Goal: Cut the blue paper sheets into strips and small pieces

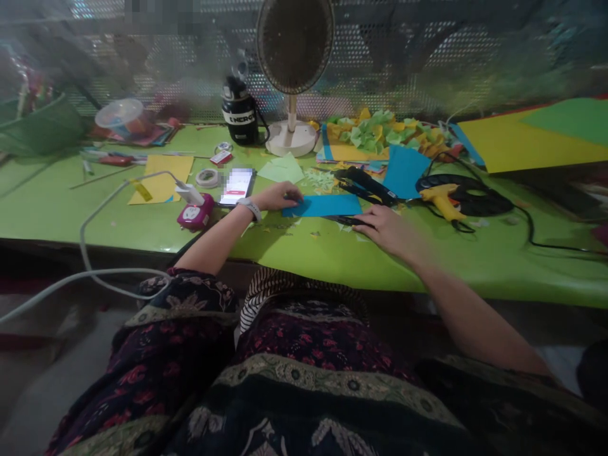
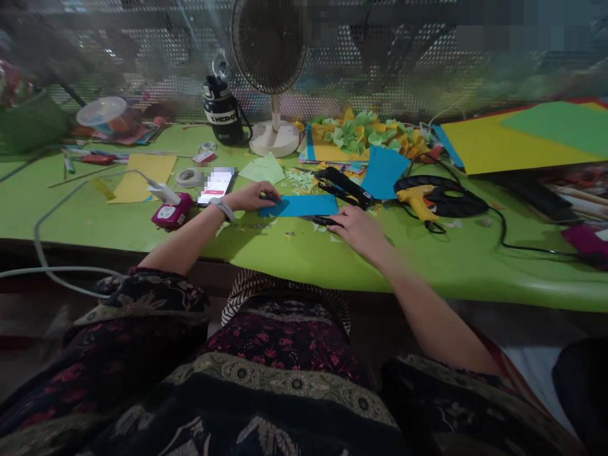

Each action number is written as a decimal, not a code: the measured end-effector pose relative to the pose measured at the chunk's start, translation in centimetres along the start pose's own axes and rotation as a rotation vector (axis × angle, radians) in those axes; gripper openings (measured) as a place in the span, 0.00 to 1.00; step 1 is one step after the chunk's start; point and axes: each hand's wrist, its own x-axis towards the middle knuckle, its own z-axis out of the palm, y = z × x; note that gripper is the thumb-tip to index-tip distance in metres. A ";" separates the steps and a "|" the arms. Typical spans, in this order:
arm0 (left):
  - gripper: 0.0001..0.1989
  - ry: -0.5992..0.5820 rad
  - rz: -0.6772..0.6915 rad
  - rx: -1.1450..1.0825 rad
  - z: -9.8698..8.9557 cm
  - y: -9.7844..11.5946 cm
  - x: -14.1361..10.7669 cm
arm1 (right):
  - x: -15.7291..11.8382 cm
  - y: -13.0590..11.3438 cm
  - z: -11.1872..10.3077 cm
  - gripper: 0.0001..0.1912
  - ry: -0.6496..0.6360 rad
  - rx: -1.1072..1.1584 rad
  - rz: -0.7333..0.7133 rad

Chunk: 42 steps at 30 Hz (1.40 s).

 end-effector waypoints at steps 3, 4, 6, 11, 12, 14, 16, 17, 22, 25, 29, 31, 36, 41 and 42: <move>0.14 -0.019 -0.006 -0.078 0.0 -0.6 0.0 | 0.7 -0.7 0.6 0.23 0.024 -0.014 -0.001; 0.14 -0.020 -0.009 -0.091 0.1 -0.7 0.0 | 1.0 -0.9 0.8 0.23 0.027 -0.021 -0.002; 0.14 -0.026 -0.010 -0.115 0.2 -1.0 0.1 | 1.8 -1.3 1.4 0.22 0.022 -0.035 -0.003; 0.14 -0.051 -0.003 -0.168 0.4 -1.4 0.2 | 1.9 -1.5 1.4 0.23 -0.005 -0.021 -0.018; 0.14 -0.058 -0.007 -0.173 0.4 -1.4 0.2 | 1.6 -1.4 1.2 0.22 -0.007 -0.009 -0.020; 0.14 -0.068 -0.014 -0.172 0.4 -1.4 0.2 | 1.3 -1.4 0.9 0.22 -0.013 0.009 -0.017; 0.15 -0.069 -0.014 -0.157 0.3 -1.4 0.3 | 1.5 -1.6 0.9 0.22 -0.019 0.007 -0.011; 0.15 -0.068 -0.012 -0.148 0.3 -1.3 0.3 | 1.7 -1.8 1.1 0.22 -0.021 0.001 -0.012; 0.15 -0.065 -0.010 -0.116 0.1 -1.1 0.2 | 2.7 -2.8 1.9 0.22 -0.005 -0.016 -0.025; 0.15 -0.067 -0.006 -0.109 0.1 -1.0 0.0 | 2.5 -2.8 1.9 0.22 -0.015 0.000 -0.031; 0.16 -0.076 -0.021 -0.116 0.0 -0.8 0.0 | 2.9 -3.3 1.9 0.21 -0.020 0.004 -0.035; 0.16 -0.078 -0.026 -0.115 0.0 -0.8 0.0 | 3.5 -3.9 2.1 0.20 -0.020 -0.010 -0.033; 0.16 -0.081 -0.013 -0.119 0.2 -1.0 0.1 | 3.8 -4.5 2.4 0.19 -0.036 0.002 -0.043; 0.16 -0.069 -0.014 -0.125 0.4 -1.3 0.3 | 4.4 -5.1 2.7 0.18 -0.021 0.012 -0.050; 0.16 -0.071 -0.014 -0.126 0.4 -1.2 0.3 | 4.6 -5.4 2.8 0.17 -0.020 0.003 -0.043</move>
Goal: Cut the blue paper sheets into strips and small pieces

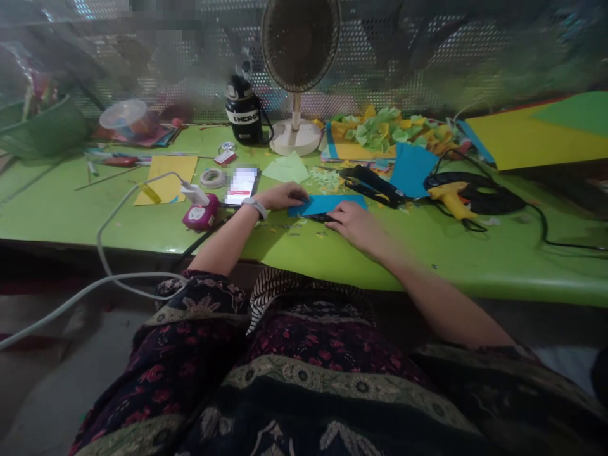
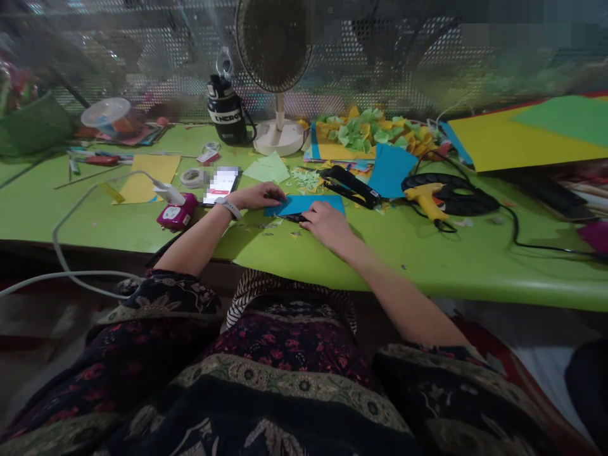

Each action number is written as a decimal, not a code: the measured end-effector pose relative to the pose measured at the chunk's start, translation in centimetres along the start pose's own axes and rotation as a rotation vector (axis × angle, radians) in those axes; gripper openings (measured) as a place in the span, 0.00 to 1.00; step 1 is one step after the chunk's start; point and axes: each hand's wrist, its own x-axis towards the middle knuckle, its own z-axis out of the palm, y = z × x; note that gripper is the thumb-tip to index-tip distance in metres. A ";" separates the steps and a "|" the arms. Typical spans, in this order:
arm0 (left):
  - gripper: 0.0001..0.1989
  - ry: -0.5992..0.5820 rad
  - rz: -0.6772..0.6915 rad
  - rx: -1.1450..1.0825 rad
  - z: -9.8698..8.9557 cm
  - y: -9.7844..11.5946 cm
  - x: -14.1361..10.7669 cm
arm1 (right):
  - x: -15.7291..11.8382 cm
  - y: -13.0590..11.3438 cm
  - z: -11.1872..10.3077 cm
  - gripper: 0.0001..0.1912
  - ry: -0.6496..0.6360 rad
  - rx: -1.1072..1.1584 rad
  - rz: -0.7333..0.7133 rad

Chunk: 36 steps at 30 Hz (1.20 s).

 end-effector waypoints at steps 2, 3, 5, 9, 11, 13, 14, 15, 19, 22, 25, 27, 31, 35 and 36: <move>0.16 -0.009 0.000 -0.009 0.0 0.1 0.0 | 0.2 -0.5 0.1 0.17 -0.006 -0.017 0.002; 0.16 -0.012 0.001 -0.014 0.0 0.2 0.0 | 0.3 -0.7 0.0 0.17 -0.011 -0.020 -0.007; 0.16 -0.011 0.000 -0.024 0.1 0.2 0.0 | 0.3 -0.9 0.0 0.17 -0.021 -0.017 -0.032; 0.15 0.009 0.005 -0.036 0.2 0.1 0.0 | 1.0 -1.4 0.0 0.14 -0.037 -0.019 -0.008; 0.14 0.025 -0.001 -0.035 0.2 0.0 -0.1 | 1.6 -2.0 0.0 0.12 -0.053 -0.028 0.013; 0.14 0.033 -0.009 -0.024 0.1 0.1 -0.1 | 1.6 -2.7 -0.1 0.11 -0.078 -0.031 0.007; 0.13 0.031 -0.010 -0.015 0.1 0.2 -0.1 | 1.4 -2.9 -0.2 0.11 -0.093 -0.030 -0.005; 0.13 0.037 -0.013 -0.009 0.1 0.3 -0.1 | 1.1 -3.2 -0.4 0.11 -0.105 -0.029 -0.018; 0.17 0.085 -0.028 0.036 0.1 1.1 -0.8 | -1.1 -3.1 -1.1 0.12 -0.115 -0.002 -0.044; 0.27 0.233 -0.065 0.144 0.1 1.8 -1.5 | -2.0 -1.3 -2.0 0.17 -0.090 0.080 -0.038; 0.30 0.270 -0.157 0.243 0.0 2.3 -1.7 | -1.2 1.7 -2.9 0.20 0.016 0.123 0.085; 0.26 0.213 -0.220 0.209 -0.1 2.6 -1.4 | -0.1 3.4 -3.4 0.18 0.067 0.091 0.173; 0.23 0.186 -0.230 0.030 -0.1 3.3 -0.9 | 2.5 4.4 -3.6 0.22 0.050 0.039 0.141; 0.25 0.282 -0.137 -0.158 0.2 4.0 -1.1 | 4.2 3.2 -3.7 0.34 0.067 0.000 0.075; 0.26 0.303 -0.124 -0.185 0.3 4.2 -1.2 | 4.3 2.9 -3.9 0.32 0.071 -0.007 0.079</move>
